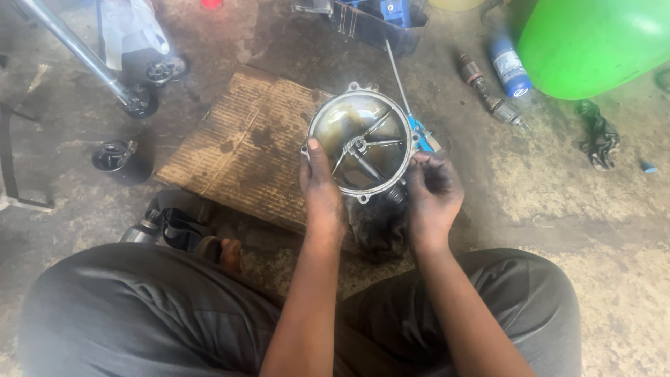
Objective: The person sits on the floor and cleans a metallic engine cylinder head using a rag and a blue oil can. They repeatedly wipe the internal surfaces and edges of the part, occasionally applying oil from the can to the rag or directly to the component.
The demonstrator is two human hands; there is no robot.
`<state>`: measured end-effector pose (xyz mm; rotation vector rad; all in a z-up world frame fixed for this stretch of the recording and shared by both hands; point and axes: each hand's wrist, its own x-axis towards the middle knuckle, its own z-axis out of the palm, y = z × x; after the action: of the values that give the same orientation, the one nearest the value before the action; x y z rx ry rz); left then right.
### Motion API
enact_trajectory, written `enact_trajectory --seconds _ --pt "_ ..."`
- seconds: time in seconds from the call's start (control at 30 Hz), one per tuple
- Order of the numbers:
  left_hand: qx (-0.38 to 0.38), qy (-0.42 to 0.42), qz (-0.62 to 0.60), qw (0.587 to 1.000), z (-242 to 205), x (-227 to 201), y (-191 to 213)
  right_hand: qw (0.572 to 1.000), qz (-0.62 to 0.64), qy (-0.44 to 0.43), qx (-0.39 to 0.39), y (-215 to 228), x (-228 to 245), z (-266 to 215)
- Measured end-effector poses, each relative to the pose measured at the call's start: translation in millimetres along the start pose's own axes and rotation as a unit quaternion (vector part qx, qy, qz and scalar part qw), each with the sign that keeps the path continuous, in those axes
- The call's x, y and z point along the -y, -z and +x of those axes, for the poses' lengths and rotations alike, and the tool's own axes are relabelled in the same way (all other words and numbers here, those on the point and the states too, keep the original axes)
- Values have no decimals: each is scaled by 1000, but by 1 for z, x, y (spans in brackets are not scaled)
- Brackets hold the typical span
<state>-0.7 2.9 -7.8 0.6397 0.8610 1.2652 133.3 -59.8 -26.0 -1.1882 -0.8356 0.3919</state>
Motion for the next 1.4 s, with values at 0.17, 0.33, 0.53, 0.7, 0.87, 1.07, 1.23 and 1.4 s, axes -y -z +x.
enact_trajectory --seconds 0.17,0.33,0.53,0.7,0.87,1.07,1.23,1.4 --pt "-33 67 -20 997 -2 -3 -4 999 -37 22 4 7 8 6" --pt "-53 47 86 994 -1 -9 0 994 -13 -77 82 14 21 22" --pt "-55 64 88 993 2 -28 15 953 -79 -94 277 28 41 36" --pt "22 90 -68 993 4 -43 16 924 -84 -38 370 32 42 44" --pt "-16 77 19 997 -2 -56 4 937 55 -105 329 28 26 42" --pt "-15 27 63 998 -12 -61 -4 932 172 -188 258 22 24 25" --pt "-44 70 86 993 -22 -70 -16 959 150 -150 189 24 14 20" --pt "-1 49 56 997 -24 -71 -23 966 163 -146 140 29 9 20"
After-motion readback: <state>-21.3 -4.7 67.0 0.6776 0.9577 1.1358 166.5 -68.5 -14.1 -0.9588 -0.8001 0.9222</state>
